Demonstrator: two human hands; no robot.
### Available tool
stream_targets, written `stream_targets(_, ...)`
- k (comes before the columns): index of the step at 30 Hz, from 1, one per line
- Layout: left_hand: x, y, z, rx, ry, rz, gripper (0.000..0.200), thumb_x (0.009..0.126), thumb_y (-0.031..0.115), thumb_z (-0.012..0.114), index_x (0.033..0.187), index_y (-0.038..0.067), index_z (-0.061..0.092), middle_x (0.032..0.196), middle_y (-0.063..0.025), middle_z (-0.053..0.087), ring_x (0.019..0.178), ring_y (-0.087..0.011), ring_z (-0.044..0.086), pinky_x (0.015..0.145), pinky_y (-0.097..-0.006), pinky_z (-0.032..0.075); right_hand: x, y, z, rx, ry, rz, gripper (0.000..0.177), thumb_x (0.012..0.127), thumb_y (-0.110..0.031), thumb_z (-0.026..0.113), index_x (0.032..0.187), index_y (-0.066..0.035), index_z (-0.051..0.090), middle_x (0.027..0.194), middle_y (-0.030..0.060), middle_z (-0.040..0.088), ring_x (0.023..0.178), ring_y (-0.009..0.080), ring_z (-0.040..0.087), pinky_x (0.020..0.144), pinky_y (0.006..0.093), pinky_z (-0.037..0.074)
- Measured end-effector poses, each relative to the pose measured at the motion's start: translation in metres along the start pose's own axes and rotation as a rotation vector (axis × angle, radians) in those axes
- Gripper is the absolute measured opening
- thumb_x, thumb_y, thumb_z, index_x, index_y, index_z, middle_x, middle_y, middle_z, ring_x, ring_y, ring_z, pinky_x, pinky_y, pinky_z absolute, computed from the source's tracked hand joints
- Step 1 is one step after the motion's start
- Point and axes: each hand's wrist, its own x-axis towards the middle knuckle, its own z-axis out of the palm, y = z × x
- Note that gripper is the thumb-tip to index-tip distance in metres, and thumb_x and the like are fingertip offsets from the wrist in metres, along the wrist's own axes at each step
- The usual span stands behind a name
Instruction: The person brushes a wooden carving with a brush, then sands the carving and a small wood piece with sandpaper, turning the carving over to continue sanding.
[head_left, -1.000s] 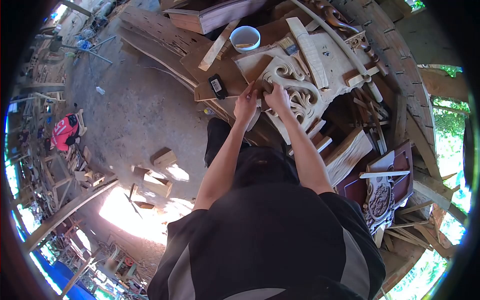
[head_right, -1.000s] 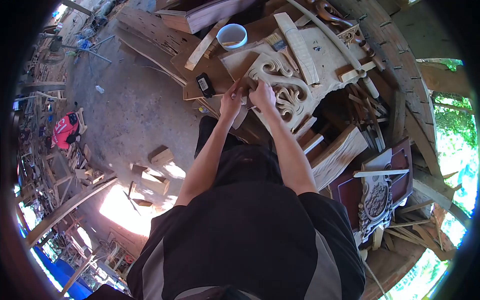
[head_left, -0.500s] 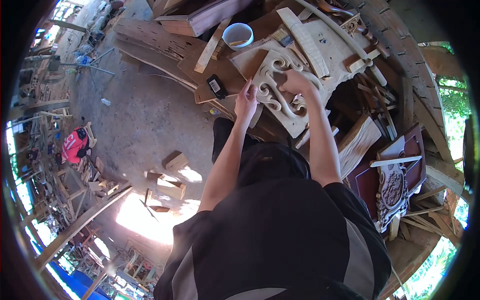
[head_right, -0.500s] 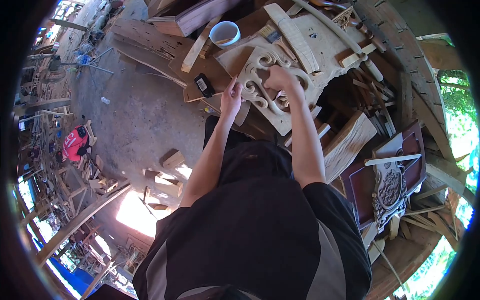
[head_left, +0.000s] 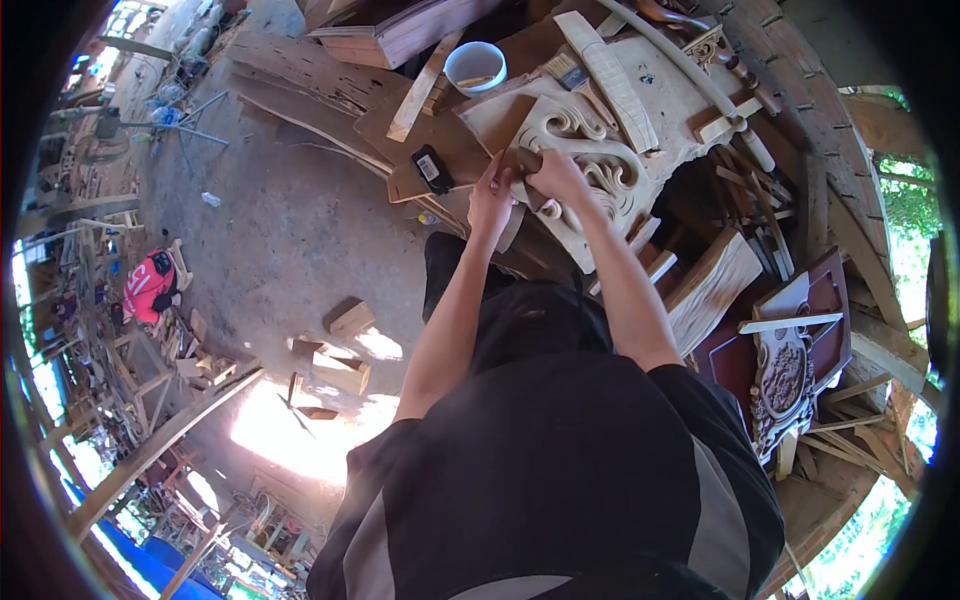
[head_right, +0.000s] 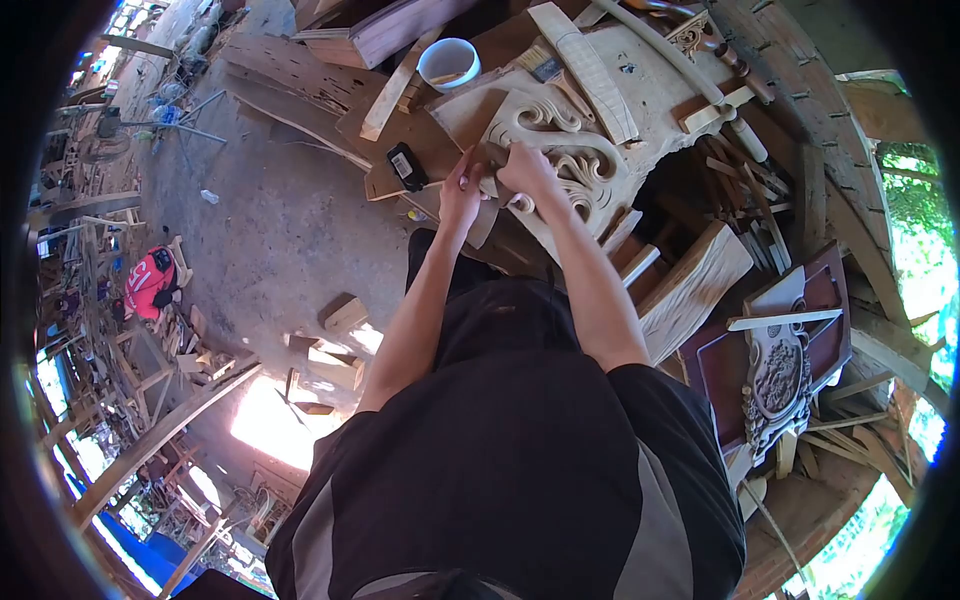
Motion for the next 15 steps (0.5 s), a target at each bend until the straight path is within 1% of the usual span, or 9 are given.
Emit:
stream_targets(1, 0.003, -0.005, 0.001, -0.017, -0.001, 0.031, 0.045, 0.098, 0.044, 0.054, 0.143, 0.034, 0.052, 0.082, -0.0085, 0.069, 0.080, -0.0228, 0.070, 0.074, -0.0399, 0.052, 0.003, -0.005, -0.012, -0.053, -0.201, -0.041, 0.041, 0.079, -0.024, 0.066, 0.113, -0.001, 0.066, 0.105, 0.0270, 0.069, 0.103, 0.0426, 0.066, 0.091, 0.0488, 0.052)
stream_targets(2, 0.004, -0.010, 0.003, -0.032, -0.005, 0.061, 0.045, 0.098, 0.043, 0.054, 0.143, 0.035, 0.051, 0.081, -0.0087, 0.069, 0.079, -0.0226, 0.070, 0.074, -0.0397, 0.052, 0.003, -0.013, -0.016, -0.082, -0.118, -0.022, 0.041, 0.077, -0.024, 0.068, 0.111, -0.001, 0.068, 0.101, 0.0268, 0.070, 0.101, 0.0399, 0.068, 0.089, 0.0466, 0.053)
stream_targets(3, 0.001, -0.008, 0.002, -0.030, -0.013, 0.059, 0.045, 0.098, 0.043, 0.054, 0.143, 0.035, 0.051, 0.081, -0.0087, 0.069, 0.079, -0.0226, 0.070, 0.074, -0.0397, 0.052, 0.001, -0.015, -0.010, -0.079, -0.118, -0.014, 0.041, 0.077, -0.024, 0.068, 0.111, -0.001, 0.068, 0.101, 0.0268, 0.070, 0.101, 0.0399, 0.068, 0.089, 0.0466, 0.053)
stream_targets(5, 0.000, 0.000, -0.001, -0.070, -0.032, 0.013, 0.045, 0.099, 0.042, 0.054, 0.143, 0.034, 0.051, 0.080, -0.0092, 0.068, 0.079, -0.0235, 0.070, 0.072, -0.0398, 0.052, -0.002, -0.019, 0.000, -0.059, 0.029, 0.066, 0.039, 0.075, -0.020, 0.066, 0.108, 0.002, 0.069, 0.111, 0.0276, 0.068, 0.108, 0.0394, 0.066, 0.092, 0.0473, 0.053)
stream_targets(7, 0.001, -0.003, -0.001, -0.041, -0.026, 0.030, 0.045, 0.099, 0.042, 0.054, 0.143, 0.034, 0.051, 0.080, -0.0093, 0.069, 0.078, -0.0243, 0.069, 0.073, -0.0401, 0.052, -0.009, -0.014, 0.000, -0.051, 0.106, 0.058, 0.040, 0.075, -0.019, 0.065, 0.108, 0.003, 0.069, 0.111, 0.0282, 0.067, 0.108, 0.0386, 0.066, 0.092, 0.0470, 0.053)
stream_targets(9, 0.003, -0.002, -0.002, -0.012, -0.013, 0.042, 0.045, 0.099, 0.042, 0.054, 0.143, 0.034, 0.051, 0.080, -0.0094, 0.069, 0.078, -0.0251, 0.069, 0.073, -0.0403, 0.052, 0.000, -0.008, -0.014, -0.086, -0.175, -0.073, 0.041, 0.076, -0.019, 0.064, 0.111, 0.002, 0.067, 0.109, 0.0275, 0.068, 0.107, 0.0405, 0.066, 0.093, 0.0477, 0.053)
stream_targets(11, -0.002, 0.002, -0.002, -0.021, -0.009, 0.021, 0.045, 0.098, 0.043, 0.054, 0.143, 0.035, 0.051, 0.084, -0.0104, 0.069, 0.080, -0.0264, 0.069, 0.074, -0.0416, 0.052, -0.004, -0.014, -0.013, -0.042, -0.233, -0.032, 0.042, 0.075, -0.020, 0.066, 0.112, 0.000, 0.067, 0.108, 0.0275, 0.068, 0.106, 0.0411, 0.066, 0.093, 0.0479, 0.053)
stream_targets(13, -0.001, 0.003, -0.004, 0.017, -0.023, 0.004, 0.045, 0.098, 0.043, 0.054, 0.143, 0.035, 0.051, 0.085, -0.0105, 0.069, 0.082, -0.0267, 0.069, 0.075, -0.0420, 0.051, -0.009, -0.012, 0.007, -0.065, 0.156, 0.026, 0.043, 0.074, -0.026, 0.076, 0.110, -0.004, 0.070, 0.100, 0.0234, 0.071, 0.097, 0.0378, 0.069, 0.087, 0.0464, 0.053)
stream_targets(15, -0.001, 0.003, -0.003, 0.044, -0.020, -0.021, 0.045, 0.098, 0.043, 0.055, 0.142, 0.036, 0.051, 0.087, -0.0105, 0.070, 0.084, -0.0270, 0.069, 0.076, -0.0424, 0.051, -0.014, 0.000, 0.006, -0.017, 0.200, -0.030, 0.041, 0.073, -0.027, 0.078, 0.105, -0.004, 0.071, 0.096, 0.0218, 0.072, 0.094, 0.0373, 0.070, 0.085, 0.0459, 0.053)
